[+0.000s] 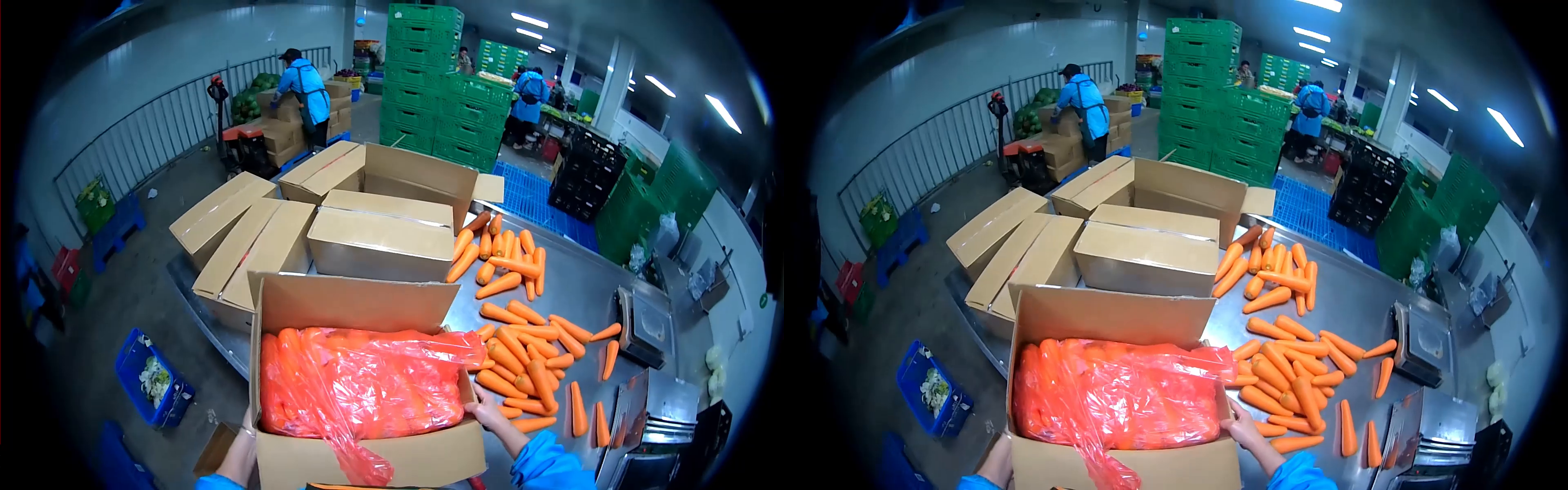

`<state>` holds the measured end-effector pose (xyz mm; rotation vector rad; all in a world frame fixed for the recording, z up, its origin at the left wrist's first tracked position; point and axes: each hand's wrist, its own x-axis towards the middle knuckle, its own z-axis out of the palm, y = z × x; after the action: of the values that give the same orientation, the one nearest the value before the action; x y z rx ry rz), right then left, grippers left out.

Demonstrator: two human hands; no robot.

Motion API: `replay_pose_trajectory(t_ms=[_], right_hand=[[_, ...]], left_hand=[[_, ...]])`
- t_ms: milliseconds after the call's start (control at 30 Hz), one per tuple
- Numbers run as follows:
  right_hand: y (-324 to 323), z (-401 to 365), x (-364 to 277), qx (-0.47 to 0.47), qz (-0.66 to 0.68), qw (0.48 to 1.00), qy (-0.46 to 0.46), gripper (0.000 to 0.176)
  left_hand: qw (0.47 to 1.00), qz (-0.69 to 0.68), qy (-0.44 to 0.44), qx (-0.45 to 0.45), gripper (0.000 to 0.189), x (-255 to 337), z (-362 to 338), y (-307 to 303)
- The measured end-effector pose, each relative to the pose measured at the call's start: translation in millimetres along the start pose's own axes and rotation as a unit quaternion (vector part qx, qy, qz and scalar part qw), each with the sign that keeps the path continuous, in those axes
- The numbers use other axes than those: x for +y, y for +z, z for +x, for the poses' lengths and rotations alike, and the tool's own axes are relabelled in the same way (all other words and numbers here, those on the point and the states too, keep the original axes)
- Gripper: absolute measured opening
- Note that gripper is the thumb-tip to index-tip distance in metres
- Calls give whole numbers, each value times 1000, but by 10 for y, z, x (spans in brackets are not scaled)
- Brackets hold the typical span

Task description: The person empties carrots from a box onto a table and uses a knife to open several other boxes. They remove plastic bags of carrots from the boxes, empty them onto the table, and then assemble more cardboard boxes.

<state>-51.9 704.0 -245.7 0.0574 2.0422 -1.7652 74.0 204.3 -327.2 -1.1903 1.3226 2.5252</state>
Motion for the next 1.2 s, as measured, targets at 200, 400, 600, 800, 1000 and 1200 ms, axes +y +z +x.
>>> replay_pose_trajectory(t_ms=[200,400,600,800,1000,1200], right_hand=[[-187,50,361,-7,200,979,23,69],[204,-318,585,-71,311,948,-3,61],[551,-531,600,-123,396,909,46,60],[626,-502,445,-107,432,894,54,59],[589,-510,414,-61,460,885,51,57],[580,-506,347,-37,499,864,51,56]], left_hand=[[989,114,90,43,63,644,-839,718],[743,553,374,53,50,1819,-1802,2396],[637,550,539,-13,49,1819,-917,3592],[825,328,223,-403,50,1336,-1097,4146],[918,74,373,-115,30,1305,-89,3316],[990,113,-50,-64,36,232,1304,2472]])
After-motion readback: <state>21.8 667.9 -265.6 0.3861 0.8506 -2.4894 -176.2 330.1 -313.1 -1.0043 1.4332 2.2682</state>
